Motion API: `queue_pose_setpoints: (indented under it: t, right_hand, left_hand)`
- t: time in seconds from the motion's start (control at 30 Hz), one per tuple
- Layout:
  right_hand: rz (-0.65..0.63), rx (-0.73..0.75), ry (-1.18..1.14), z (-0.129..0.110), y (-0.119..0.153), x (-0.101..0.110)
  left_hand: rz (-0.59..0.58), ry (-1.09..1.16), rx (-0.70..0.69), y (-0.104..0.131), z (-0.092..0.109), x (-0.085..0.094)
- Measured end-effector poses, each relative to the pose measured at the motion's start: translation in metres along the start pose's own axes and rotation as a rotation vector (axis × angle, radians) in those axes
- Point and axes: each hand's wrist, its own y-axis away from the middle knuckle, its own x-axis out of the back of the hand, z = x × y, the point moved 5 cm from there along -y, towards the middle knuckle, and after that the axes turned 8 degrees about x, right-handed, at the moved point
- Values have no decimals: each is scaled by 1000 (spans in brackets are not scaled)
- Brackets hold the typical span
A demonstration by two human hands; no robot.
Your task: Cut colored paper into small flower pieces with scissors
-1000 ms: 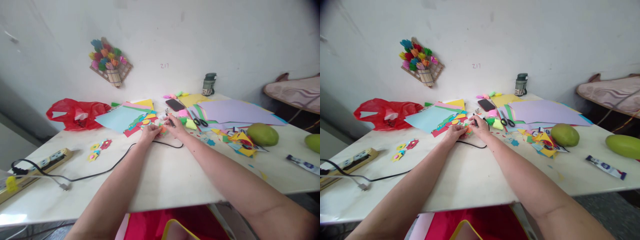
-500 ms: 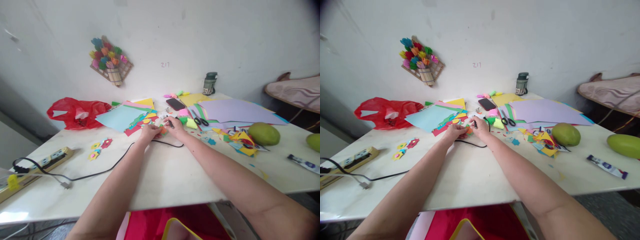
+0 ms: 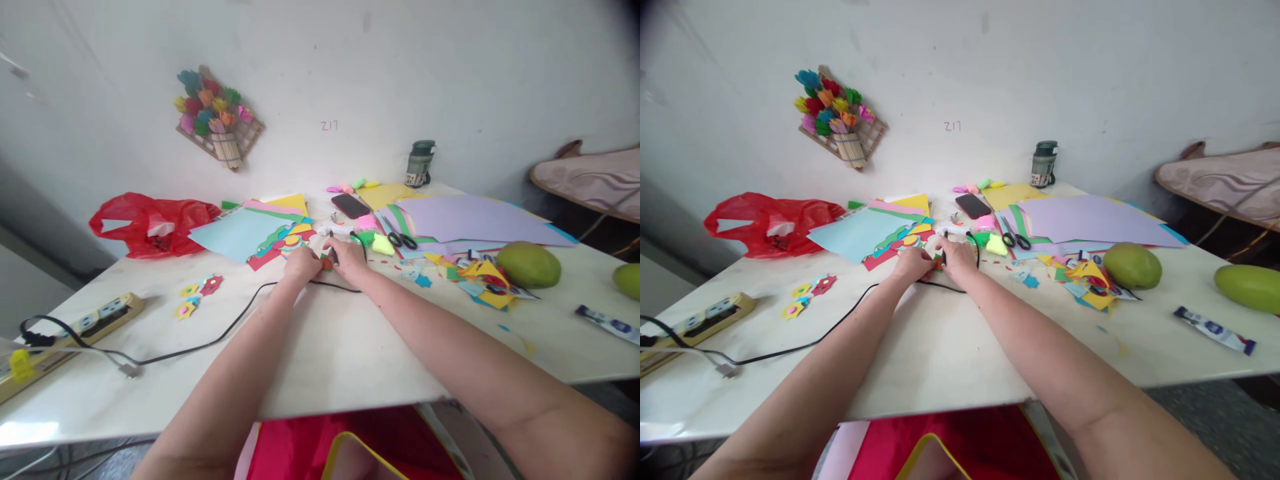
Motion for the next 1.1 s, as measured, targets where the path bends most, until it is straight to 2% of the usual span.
queue_pose_setpoints:
  t: [0.13,0.27,0.47,0.6,0.73,0.83,0.93,1.0,1.1]
  right_hand:
    - [-113,28,142,-11,2,3]
    - [-93,21,206,-13,3,8]
    - [61,14,-101,0,1,16]
    - [7,80,-190,2,0,17]
    - [-103,93,-58,0,0,14]
    - [-120,93,-12,0,-1,13]
    - [-128,119,-28,0,0,11]
    - [-119,140,-69,0,1,10]
    - [-37,154,-167,3,1,12]
  left_hand:
    - [53,-216,9,5,3,3]
    - [81,-297,13,8,3,7]
    - [62,-316,14,10,3,7]
    - [47,-323,31,13,5,8]
    - [43,-311,57,14,5,8]
    - [33,-262,38,12,1,7]
    - [-17,-102,-4,7,-6,9]
    - [30,-44,-39,2,-10,17]
    - [110,-28,-14,-3,-17,32]
